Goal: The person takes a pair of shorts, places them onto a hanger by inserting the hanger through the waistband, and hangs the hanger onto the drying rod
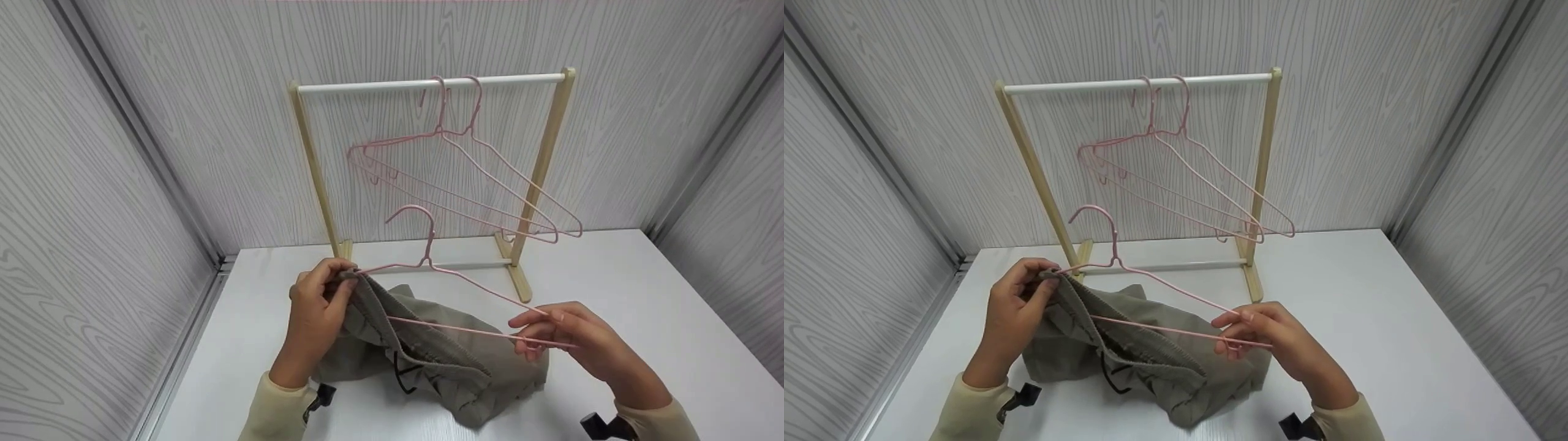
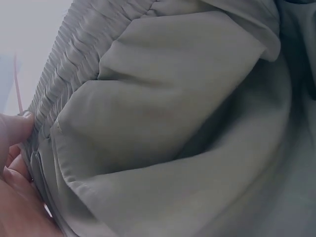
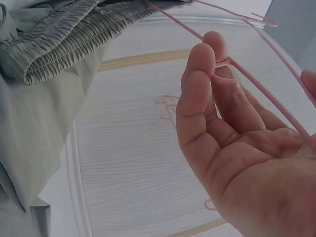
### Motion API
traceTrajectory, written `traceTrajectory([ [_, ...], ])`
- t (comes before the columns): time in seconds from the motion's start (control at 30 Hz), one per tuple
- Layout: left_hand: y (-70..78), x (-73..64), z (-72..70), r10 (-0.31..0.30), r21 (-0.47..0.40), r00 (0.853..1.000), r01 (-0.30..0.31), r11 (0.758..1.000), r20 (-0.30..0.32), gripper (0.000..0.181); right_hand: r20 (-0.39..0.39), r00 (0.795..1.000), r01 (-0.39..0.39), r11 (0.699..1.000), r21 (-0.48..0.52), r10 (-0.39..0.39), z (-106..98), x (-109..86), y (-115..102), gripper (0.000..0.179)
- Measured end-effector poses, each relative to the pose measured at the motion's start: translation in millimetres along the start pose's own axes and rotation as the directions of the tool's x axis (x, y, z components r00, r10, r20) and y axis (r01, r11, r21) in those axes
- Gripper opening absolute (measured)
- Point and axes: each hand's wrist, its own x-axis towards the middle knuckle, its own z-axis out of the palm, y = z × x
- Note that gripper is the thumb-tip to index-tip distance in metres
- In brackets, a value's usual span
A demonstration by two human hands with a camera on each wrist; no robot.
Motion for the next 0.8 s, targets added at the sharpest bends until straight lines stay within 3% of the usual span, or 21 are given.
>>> traceTrajectory([
  [0.2,6.1,-3.1,2.3,-0.004,0.058,1.0,0.006,0.998,-0.026,0.015,-0.001,1.0,-0.008,1.0,0.027,0.008,3,3.7,6,0.052],
  [0.37,10.1,-2.9,7.3,0.032,0.054,0.999,-0.03,0.998,-0.027,0.015,0.0,1.0,-0.02,0.999,0.048,0.02,5,1.4,11,0.053],
  [0.5,13.9,-3.5,9.5,0.027,0.053,1.0,-0.026,0.998,-0.015,0.015,0.004,1.0,-0.005,0.999,0.054,0.005,7,0.6,15,0.053],
  [0.8,16.9,-7.1,13.3,0.067,0.067,0.998,-0.066,0.996,-0.021,0.012,-0.008,1.0,0.014,1.0,-0.001,-0.014,14,11.7,23,0.051],
])
